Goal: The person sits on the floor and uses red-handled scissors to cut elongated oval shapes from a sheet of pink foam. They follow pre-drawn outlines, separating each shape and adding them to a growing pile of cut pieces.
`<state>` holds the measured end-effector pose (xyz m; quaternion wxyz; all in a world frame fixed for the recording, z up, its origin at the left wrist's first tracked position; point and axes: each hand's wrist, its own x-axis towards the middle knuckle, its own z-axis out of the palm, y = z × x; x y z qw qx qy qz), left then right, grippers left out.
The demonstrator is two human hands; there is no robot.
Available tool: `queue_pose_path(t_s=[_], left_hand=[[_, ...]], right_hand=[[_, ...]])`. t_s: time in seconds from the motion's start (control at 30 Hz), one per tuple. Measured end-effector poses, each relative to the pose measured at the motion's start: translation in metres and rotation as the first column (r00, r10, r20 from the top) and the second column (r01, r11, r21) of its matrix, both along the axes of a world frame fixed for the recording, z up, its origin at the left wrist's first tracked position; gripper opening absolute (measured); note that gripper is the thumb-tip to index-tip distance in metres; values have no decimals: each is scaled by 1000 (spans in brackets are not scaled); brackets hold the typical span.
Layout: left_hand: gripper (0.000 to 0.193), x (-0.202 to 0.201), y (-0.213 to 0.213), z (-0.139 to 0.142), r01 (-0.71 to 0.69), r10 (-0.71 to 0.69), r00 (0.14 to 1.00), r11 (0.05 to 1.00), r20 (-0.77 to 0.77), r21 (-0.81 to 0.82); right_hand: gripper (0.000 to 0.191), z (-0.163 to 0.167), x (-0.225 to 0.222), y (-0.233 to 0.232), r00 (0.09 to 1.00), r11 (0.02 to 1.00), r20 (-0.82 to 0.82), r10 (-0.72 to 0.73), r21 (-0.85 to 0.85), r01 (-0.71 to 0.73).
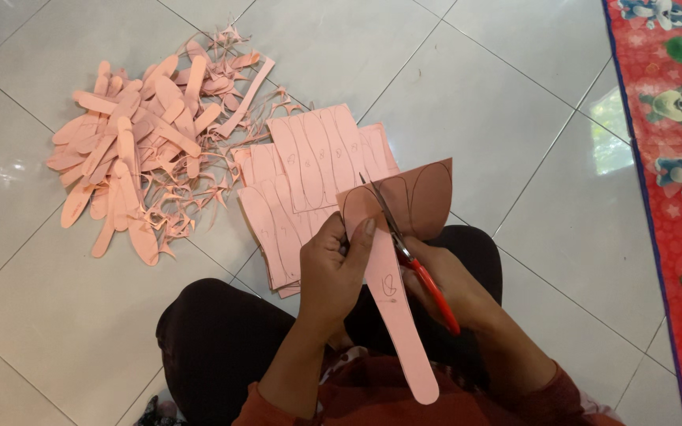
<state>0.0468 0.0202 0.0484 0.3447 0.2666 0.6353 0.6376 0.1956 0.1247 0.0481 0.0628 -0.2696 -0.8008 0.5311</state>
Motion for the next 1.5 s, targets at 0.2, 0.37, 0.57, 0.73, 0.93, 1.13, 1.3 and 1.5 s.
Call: queue_pose_path(t_s=[0.2, 0.37, 0.57, 0.73, 0.93, 1.13, 1.3, 1.5], left_hand=[[25, -1, 0, -3, -9, 9, 999, 1000, -51, 1], [22, -2, -2, -1, 13, -13, 1000, 1000, 17, -1], [25, -5, -1, 3, 51, -53, 998, 996, -38, -69], [25, -5, -1, 5, 60, -63, 997, 995, -46, -77], [22, -8, -3, 6, 101, -99, 995, 992, 30, -74], [23, -7, -3, 4, 92, -91, 995, 995, 31, -29], [22, -10, -6, 2, 116, -113, 992, 992, 56, -56], [21, 1, 3, -1, 10, -17, 994, 998, 112, 69]], right_hand=[[25, 4, -3, -5, 963, 983, 253, -87, -132, 124], [24, 5, 0, -6, 962, 986, 262, -80, -122, 116], [33, 1, 0, 0, 1000, 996, 14, -23, -91, 24], [31, 2, -5, 0, 996, 980, 71, -53, -186, 65], [28, 12, -5, -1, 973, 966, 218, -70, -229, 121], [27, 17, -8, -1, 968, 971, 233, -96, -192, 143], [27, 13, -4, -1, 956, 958, 270, -113, -224, 177], [28, 3, 1, -2, 984, 970, 159, -74, -216, 108]])
